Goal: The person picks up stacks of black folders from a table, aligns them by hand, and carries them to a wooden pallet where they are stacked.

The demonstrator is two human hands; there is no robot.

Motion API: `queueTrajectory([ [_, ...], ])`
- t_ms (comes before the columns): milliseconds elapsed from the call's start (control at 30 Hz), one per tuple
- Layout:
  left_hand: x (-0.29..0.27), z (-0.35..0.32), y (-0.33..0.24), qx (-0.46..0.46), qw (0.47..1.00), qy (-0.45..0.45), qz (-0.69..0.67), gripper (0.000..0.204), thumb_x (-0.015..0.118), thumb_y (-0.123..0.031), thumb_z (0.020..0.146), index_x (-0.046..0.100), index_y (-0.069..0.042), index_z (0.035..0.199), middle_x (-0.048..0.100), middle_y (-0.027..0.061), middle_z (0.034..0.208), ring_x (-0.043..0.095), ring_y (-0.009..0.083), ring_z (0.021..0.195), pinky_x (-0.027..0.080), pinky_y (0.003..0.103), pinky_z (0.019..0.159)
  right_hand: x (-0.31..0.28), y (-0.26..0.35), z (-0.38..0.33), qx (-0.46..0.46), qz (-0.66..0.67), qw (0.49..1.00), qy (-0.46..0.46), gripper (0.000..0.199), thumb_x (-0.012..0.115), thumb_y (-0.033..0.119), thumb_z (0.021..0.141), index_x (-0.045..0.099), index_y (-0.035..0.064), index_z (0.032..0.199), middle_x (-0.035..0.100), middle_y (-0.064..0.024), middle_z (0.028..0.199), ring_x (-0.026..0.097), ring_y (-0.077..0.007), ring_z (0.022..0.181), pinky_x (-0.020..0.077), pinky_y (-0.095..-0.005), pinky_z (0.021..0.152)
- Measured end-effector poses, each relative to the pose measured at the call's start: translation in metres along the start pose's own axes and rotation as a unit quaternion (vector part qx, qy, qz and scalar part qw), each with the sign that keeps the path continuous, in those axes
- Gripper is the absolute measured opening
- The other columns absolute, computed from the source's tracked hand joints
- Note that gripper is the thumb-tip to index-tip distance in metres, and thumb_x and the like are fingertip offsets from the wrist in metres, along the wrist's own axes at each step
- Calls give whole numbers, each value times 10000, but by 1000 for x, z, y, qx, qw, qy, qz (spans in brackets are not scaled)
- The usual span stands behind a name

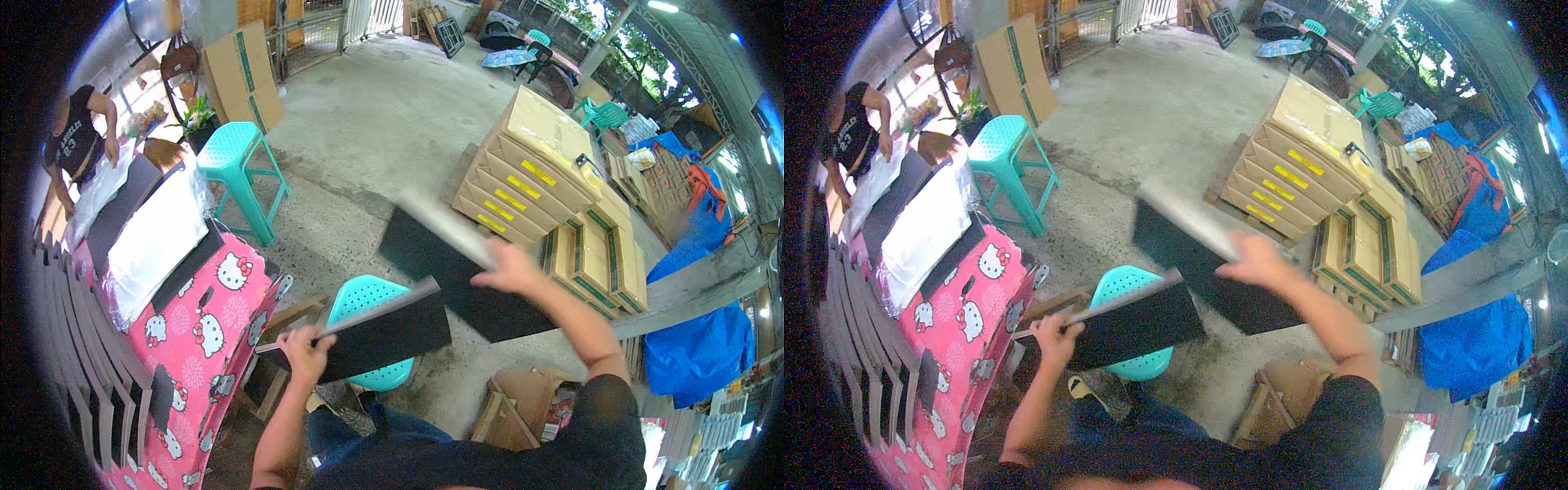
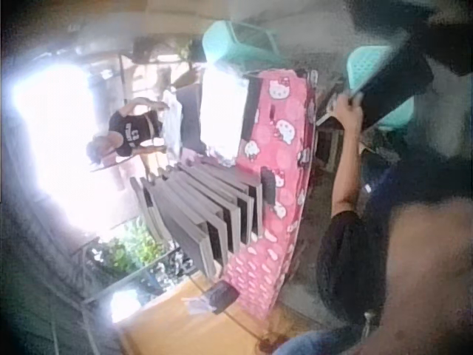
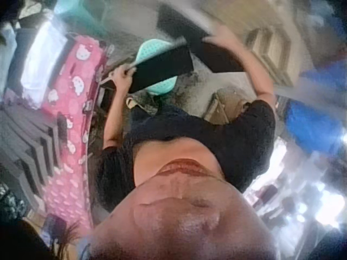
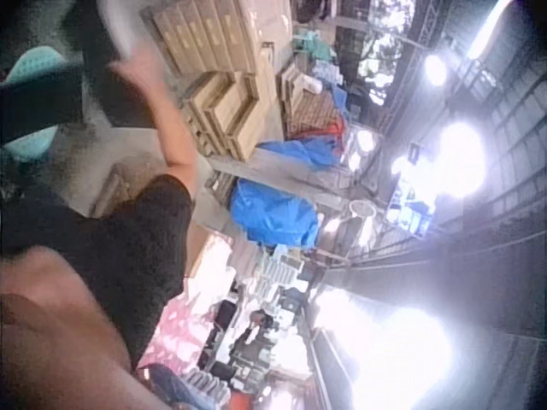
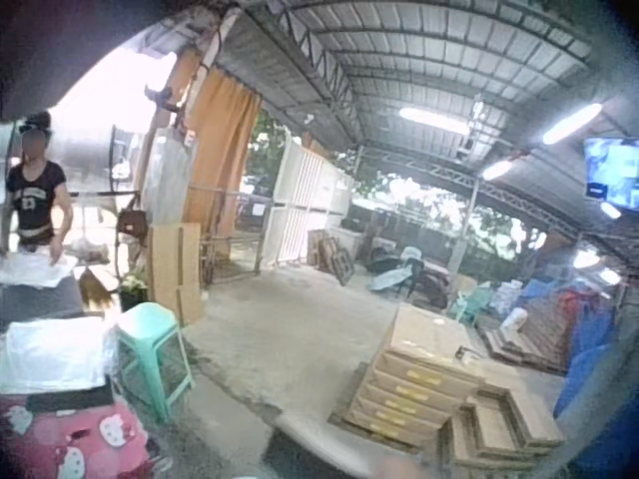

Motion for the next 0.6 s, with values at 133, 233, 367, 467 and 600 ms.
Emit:
queueTrajectory([
  [133, 57, 18, 70, -322, 904, 83, -268, 323, 707, -254, 745, 660, -25, 967, 658, 98, 840, 603, 194, 742, 459, 333, 697, -110, -58, -82, 122, 4, 953, -279, 717, 776, 423, 547, 554, -39, 1049, 606, -215, 977, 584, -344, 898, 446, -405, 810],
  [233, 135, 12, 113, -430, 783, 138, -428, 285, 693, -203, 752, 659, -9, 958, 647, 75, 816, 587, 196, 731, 447, 338, 685, -130, -59, -153, 156, 341, 850, -370, 499, 678, 76, 697, 498, -48, 1145, 602, -144, 1020, 613, -252, 855, 495, -336, 744],
  [367, 215, -5, 110, -443, 867, 188, -129, 422, 668, -374, 744, 644, -52, 1014, 632, 129, 974, 575, 303, 938, 395, 470, 829, -89, -99, -274, 250, 460, 640, -562, 571, 538, 338, 839, 412, -32, 1255, 490, -204, 1203, 531, -311, 1045, 436, -419, 888],
  [467, 212, -32, 134, -445, 882, 122, -98, 444, 684, -404, 718, 632, -35, 960, 613, 152, 995, 558, 317, 954, 380, 481, 867, -53, -109, -311, 277, 451, 679, -509, 581, 449, 385, 875, 385, -23, 1282, 472, -215, 1223, 494, -314, 1095, 406, -424, 927],
  [600, 187, -21, 107, -391, 909, 118, 80, 659, 661, -467, 725, 503, -24, 1186, 442, 238, 1264, 416, 357, 1184, 278, 597, 944, -47, -86, -306, 270, 417, 704, -507, 560, 457, 378, 873, 410, -19, 1266, 493, -203, 1196, 509, -296, 1070, 415, -410, 914],
])
Point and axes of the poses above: each hand's wrist, its own z-axis towards the middle knuckle, its own x-axis out of the palm, y = z × x, the point moved 5 cm from there along z, towards the middle knuckle
